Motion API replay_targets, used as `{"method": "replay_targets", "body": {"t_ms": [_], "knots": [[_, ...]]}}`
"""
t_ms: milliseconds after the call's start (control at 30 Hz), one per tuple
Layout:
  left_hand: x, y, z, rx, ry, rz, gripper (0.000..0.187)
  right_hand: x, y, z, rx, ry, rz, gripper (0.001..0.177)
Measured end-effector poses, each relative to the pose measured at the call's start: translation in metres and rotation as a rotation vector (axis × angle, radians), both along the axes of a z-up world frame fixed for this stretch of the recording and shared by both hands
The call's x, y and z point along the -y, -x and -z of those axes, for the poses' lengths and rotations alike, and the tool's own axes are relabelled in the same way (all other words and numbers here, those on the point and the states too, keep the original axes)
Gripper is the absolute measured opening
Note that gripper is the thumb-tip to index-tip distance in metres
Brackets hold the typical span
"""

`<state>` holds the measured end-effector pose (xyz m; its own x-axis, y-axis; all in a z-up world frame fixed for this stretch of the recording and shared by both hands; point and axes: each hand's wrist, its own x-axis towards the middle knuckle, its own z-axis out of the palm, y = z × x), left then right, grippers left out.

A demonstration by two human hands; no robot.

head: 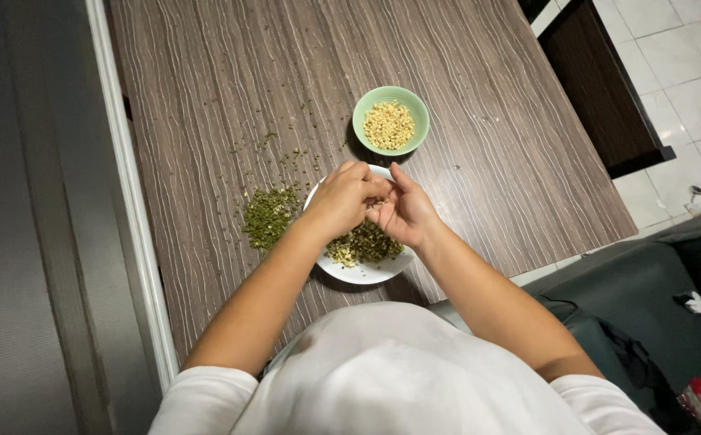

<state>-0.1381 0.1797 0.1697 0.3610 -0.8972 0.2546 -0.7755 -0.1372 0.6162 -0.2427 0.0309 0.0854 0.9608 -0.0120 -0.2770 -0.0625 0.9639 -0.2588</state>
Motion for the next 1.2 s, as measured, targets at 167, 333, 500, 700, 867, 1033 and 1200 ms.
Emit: {"method": "replay_targets", "body": {"t_ms": [167, 333, 500, 700, 867, 1033, 1200], "knots": [[0.005, -0.004, -0.013, 0.036, -0.153, 0.064, 0.033, -0.001, 0.003, -0.004, -0.103, 0.035, -0.001, 0.06], [0.013, -0.007, -0.006, 0.057, -0.205, 0.092, 0.026, 0.002, 0.005, 0.003, 0.0, -0.021, -0.004, 0.057], [0.026, -0.029, 0.021, -0.56, -0.072, 0.063, 0.016, 0.01, 0.006, -0.003, -0.077, -0.001, 0.034, 0.057], [0.032, -0.049, 0.044, -1.257, -0.031, 0.061, 0.016, 0.015, 0.014, -0.01, -0.095, 0.032, 0.019, 0.058], [0.038, -0.051, 0.042, -1.309, -0.061, 0.055, 0.013, 0.02, 0.02, -0.012, -0.212, 0.175, 0.135, 0.033], [0.043, -0.045, 0.04, -1.067, -0.093, 0.091, 0.018, 0.022, 0.025, -0.018, -0.283, 0.3, 0.16, 0.026], [0.051, -0.041, 0.04, -1.017, -0.097, 0.056, 0.027, 0.022, 0.026, -0.02, -0.307, 0.361, 0.159, 0.025]]}}
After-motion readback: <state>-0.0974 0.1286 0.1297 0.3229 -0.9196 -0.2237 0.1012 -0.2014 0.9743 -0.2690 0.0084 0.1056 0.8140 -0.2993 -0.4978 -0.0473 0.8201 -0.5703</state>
